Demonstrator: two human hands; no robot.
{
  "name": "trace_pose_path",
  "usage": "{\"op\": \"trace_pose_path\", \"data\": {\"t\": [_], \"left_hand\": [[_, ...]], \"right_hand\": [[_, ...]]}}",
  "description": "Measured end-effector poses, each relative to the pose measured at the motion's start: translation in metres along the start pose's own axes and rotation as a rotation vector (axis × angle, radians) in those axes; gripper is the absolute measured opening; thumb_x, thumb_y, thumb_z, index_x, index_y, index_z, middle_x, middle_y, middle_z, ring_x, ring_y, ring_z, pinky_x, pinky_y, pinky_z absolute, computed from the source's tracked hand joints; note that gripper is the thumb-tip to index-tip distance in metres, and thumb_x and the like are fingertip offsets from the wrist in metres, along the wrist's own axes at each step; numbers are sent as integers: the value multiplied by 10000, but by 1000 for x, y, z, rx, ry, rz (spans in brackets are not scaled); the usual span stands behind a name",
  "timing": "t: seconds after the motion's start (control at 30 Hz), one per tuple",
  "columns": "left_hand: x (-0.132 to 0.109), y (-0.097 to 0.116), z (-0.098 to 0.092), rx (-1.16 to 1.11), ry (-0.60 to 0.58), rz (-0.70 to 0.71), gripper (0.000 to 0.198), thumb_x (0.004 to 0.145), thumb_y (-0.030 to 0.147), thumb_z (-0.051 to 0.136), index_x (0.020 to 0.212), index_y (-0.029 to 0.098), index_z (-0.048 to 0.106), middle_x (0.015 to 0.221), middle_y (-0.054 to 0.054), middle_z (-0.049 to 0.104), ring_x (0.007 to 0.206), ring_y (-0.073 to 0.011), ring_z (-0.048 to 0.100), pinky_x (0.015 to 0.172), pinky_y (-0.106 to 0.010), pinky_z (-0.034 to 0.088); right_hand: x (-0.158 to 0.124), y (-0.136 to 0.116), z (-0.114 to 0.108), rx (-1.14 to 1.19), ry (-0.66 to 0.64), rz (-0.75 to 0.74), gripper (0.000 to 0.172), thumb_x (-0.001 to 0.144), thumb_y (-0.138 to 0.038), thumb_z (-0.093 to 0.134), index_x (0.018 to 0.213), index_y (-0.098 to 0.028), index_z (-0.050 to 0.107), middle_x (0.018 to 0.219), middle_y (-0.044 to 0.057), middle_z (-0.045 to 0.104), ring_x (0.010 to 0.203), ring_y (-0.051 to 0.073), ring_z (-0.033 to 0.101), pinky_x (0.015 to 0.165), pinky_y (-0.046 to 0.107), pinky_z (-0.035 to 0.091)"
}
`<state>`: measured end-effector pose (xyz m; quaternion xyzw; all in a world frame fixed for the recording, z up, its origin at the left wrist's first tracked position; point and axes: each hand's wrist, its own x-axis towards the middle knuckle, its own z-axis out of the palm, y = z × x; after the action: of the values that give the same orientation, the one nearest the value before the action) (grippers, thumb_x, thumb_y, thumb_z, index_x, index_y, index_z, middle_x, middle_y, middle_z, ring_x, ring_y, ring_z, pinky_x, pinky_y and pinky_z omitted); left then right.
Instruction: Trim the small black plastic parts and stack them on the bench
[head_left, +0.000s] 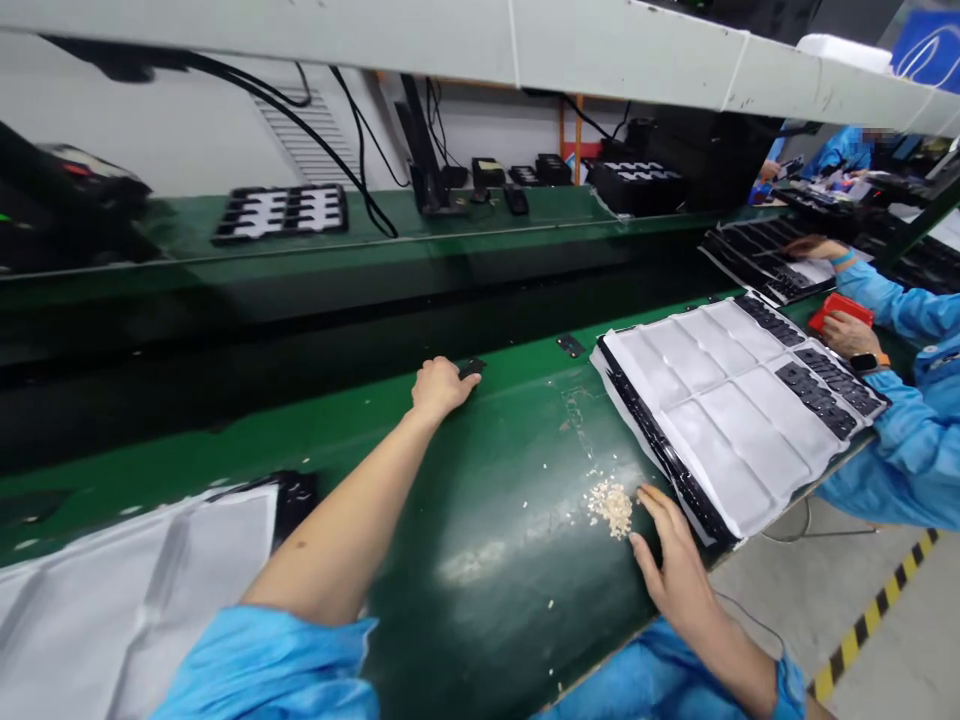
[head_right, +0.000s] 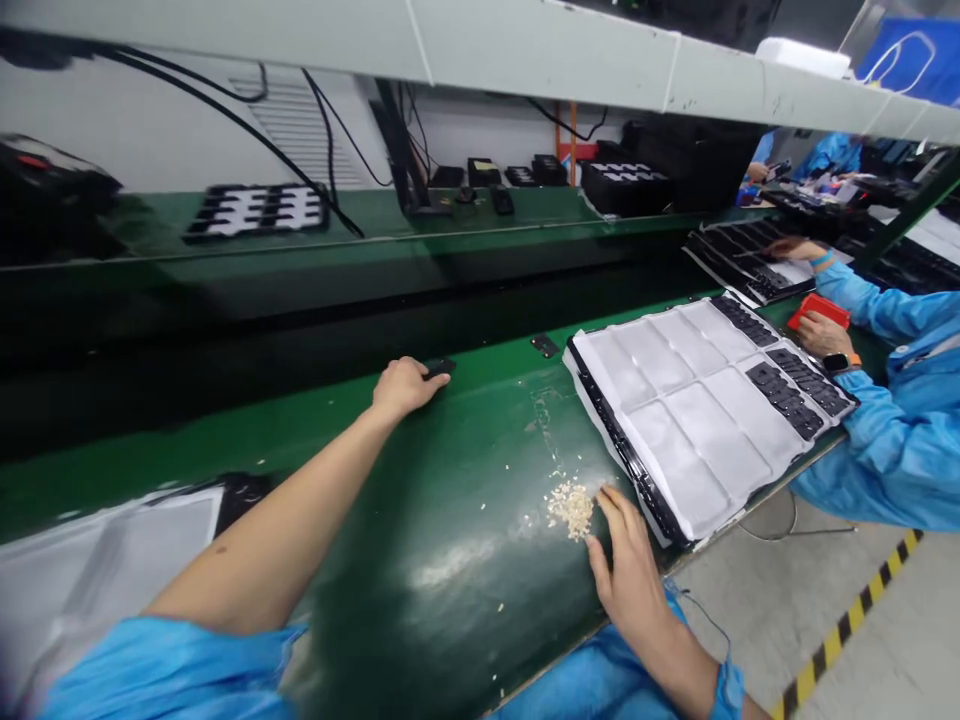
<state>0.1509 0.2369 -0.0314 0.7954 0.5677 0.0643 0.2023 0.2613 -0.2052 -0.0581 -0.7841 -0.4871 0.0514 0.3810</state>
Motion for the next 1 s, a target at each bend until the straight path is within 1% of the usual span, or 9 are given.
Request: {"op": "trace_pose_path", "data": {"t": [0.2, 0.3, 0.4, 0.5, 0.6, 0.7, 0.87, 0.93, 1.0], "left_hand": [[-7, 6, 2, 9, -7, -71, 419, 999, 369, 696, 1364, 176, 621, 1403, -126, 631, 1232, -303, 644, 1029, -532, 552], [-8, 14, 0, -3, 2, -136, 440, 996, 360, 705, 1387, 182, 609, 1434, -131, 610, 1226, -304, 649, 1009, -525, 572], [-7, 24, -3, -32, 1, -172, 423, 999, 348, 704, 1376, 176, 617, 1404, -129, 630, 1194, -294, 668, 986, -512, 589], [-7, 30, -4, -95, 2, -154, 389, 1005, 344, 697, 1349, 173, 632, 1359, -119, 657, 1157, -279, 685, 963, -496, 602], [-18, 29, -2, -182, 33, -119, 376, 1011, 338, 691, 1343, 171, 634, 1334, -115, 669, 1127, -267, 696, 943, -481, 612], [-52, 18, 0, -264, 98, -86, 369, 1016, 332, 686, 1340, 167, 633, 1301, -108, 686, 1096, -256, 708, 934, -475, 614], [-148, -2, 21, -353, 209, 4, 193, 1043, 231, 545, 1129, 177, 709, 1267, -132, 702, 1250, -280, 661, 1096, -456, 536], [-180, 5, 38, -394, 231, 60, 215, 1028, 198, 504, 1108, 200, 704, 1355, -146, 669, 1358, -279, 603, 1173, -444, 479], [-200, 25, 60, -447, 230, 134, 241, 1030, 198, 479, 1149, 208, 688, 1434, -150, 636, 1437, -266, 548, 1229, -445, 421]], "right_hand": [[31, 0, 39, -120, -89, -64, 801, 1020, -289, 601, 1702, -190, 194, 1732, 200, 304, 1607, 379, 282, 1269, 701, 295], [53, -7, 50, -60, -118, -74, 814, 1029, -313, 585, 1708, -164, 161, 1734, 211, 292, 1624, 361, 234, 1291, 700, 226], [73, -10, 56, 91, -170, -97, 776, 1065, -329, 523, 1716, -200, 122, 1739, 185, 297, 1619, 311, 272, 1295, 638, 285], [94, -12, 57, 146, -194, -127, 713, 1074, -345, 518, 1703, -206, 211, 1732, 175, 320, 1613, 295, 293, 1300, 601, 299], [110, -17, 58, 85, -244, -161, 638, 1055, -339, 559, 1633, -128, 391, 1691, 219, 385, 1609, 343, 292, 1301, 635, 264], [111, -19, 55, 79, -323, -203, 538, 1037, -308, 585, 1539, -123, 536, 1619, 222, 500, 1562, 371, 391, 1271, 650, 325], [85, -10, 33, 195, -328, -167, 440, 1073, -272, 480, 1485, -162, 585, 1479, 196, 651, 1394, 336, 613, 1164, 590, 510], [75, -8, 23, 257, -266, -131, 426, 1084, -268, 456, 1482, -177, 578, 1467, 184, 659, 1376, 320, 626, 1145, 560, 534], [68, -9, 16, 316, -196, -110, 412, 1092, -263, 446, 1479, -194, 569, 1470, 168, 656, 1384, 302, 616, 1145, 531, 536]]}}
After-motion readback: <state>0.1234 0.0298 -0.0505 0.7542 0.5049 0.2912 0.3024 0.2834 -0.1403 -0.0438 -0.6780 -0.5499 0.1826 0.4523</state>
